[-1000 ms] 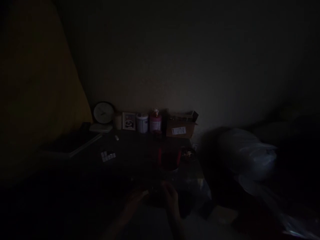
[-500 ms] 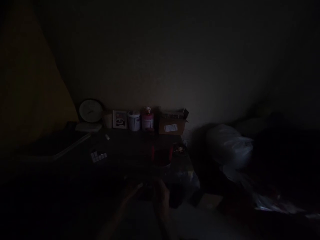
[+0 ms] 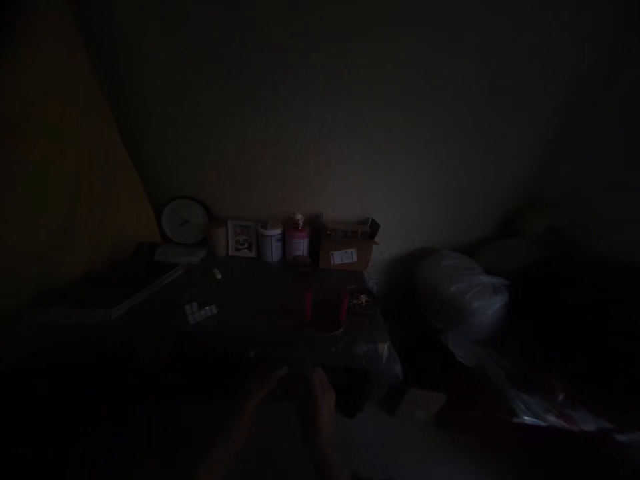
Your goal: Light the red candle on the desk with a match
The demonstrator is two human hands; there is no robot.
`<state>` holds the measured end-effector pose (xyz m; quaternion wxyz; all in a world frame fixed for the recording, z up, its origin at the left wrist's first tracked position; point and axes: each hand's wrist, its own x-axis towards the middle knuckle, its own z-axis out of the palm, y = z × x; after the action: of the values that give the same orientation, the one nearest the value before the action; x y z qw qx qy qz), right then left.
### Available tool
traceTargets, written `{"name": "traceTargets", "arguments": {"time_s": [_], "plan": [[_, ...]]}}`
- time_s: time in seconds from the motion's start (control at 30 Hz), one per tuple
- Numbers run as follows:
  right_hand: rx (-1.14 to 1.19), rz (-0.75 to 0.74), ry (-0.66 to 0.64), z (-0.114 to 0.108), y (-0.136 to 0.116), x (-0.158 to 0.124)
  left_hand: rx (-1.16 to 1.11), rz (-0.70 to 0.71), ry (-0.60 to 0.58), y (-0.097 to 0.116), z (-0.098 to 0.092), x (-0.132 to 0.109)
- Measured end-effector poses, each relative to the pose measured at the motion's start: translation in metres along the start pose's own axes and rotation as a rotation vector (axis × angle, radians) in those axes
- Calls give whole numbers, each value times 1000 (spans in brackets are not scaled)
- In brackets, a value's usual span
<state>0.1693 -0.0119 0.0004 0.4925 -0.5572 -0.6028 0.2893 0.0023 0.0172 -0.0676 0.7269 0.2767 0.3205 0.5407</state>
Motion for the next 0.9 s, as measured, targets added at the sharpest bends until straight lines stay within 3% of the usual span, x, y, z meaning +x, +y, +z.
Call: {"name": "traceTargets", "arguments": {"time_s": [0.23, 0.37, 0.63, 0.9], "plan": [[71, -21, 17, 2, -1, 0, 122, 39, 14, 4, 4, -2], [79, 63, -13, 0, -9, 1, 118, -19, 19, 11, 5, -8], [97, 90, 29, -1, -9, 2, 77, -49, 66, 3, 8, 9], [142, 101, 47, -12, -32, -3, 50, -68, 84, 2, 10, 10]]}}
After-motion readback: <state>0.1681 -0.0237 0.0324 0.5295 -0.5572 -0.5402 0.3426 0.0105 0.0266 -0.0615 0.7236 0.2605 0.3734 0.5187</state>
